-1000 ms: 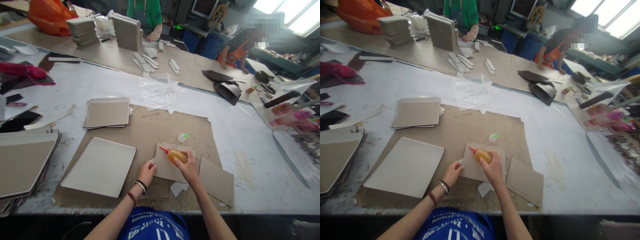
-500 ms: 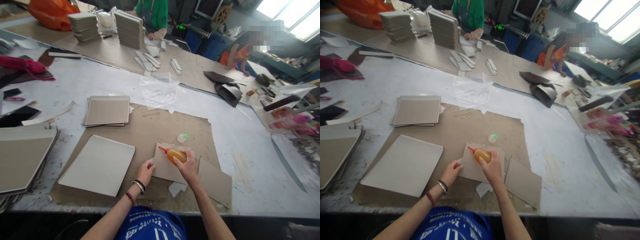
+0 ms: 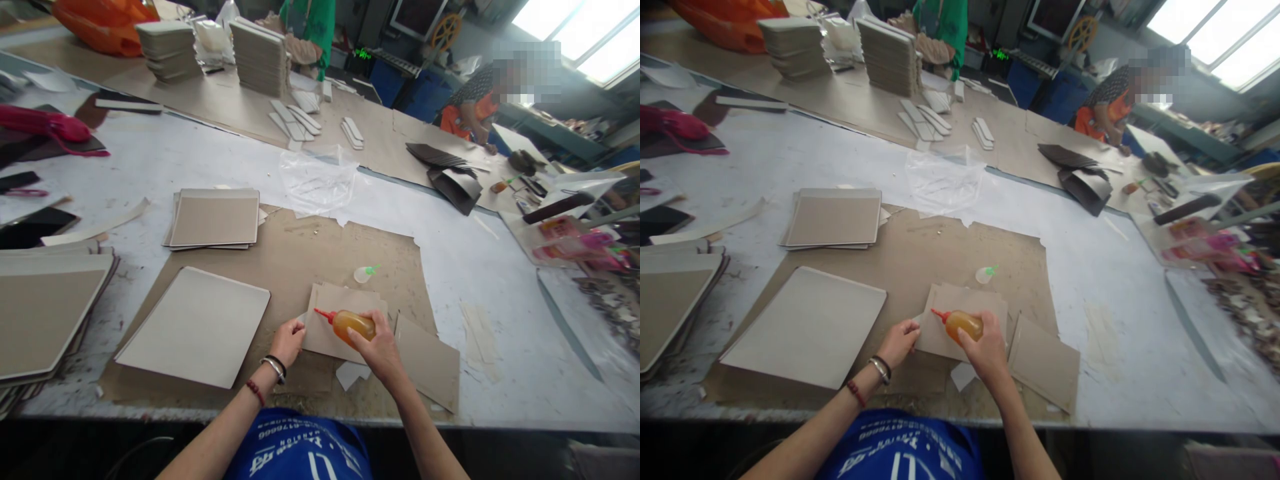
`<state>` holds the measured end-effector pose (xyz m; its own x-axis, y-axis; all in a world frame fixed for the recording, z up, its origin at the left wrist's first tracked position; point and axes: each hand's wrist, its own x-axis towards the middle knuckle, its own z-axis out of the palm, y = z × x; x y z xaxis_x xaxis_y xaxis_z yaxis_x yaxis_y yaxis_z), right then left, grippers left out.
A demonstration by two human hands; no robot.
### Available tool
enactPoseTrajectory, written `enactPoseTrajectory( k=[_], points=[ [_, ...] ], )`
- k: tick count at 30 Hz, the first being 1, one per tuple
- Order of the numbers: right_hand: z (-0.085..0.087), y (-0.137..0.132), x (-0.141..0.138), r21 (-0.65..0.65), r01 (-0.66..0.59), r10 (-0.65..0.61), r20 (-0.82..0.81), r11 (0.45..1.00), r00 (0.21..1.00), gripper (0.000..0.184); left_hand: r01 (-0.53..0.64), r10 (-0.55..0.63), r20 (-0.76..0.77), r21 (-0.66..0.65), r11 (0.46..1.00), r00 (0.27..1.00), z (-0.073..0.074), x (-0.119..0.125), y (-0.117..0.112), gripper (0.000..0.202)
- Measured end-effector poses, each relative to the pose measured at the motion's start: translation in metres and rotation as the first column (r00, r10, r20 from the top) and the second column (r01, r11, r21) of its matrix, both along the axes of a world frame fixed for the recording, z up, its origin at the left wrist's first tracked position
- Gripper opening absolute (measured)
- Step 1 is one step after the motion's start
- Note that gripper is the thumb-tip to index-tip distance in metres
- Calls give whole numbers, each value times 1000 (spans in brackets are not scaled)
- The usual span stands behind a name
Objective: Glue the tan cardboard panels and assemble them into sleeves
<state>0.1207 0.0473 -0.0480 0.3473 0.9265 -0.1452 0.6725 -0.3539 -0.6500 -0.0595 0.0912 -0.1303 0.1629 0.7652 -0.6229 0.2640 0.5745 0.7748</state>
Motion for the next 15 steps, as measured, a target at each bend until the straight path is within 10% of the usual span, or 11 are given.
enactPoseTrajectory(
  k=[15],
  points=[
    [0,5,-3,46,12,-14,46,999,999,26,10,-10,16,13,1000,1000,0,1,0,8]
  ],
)
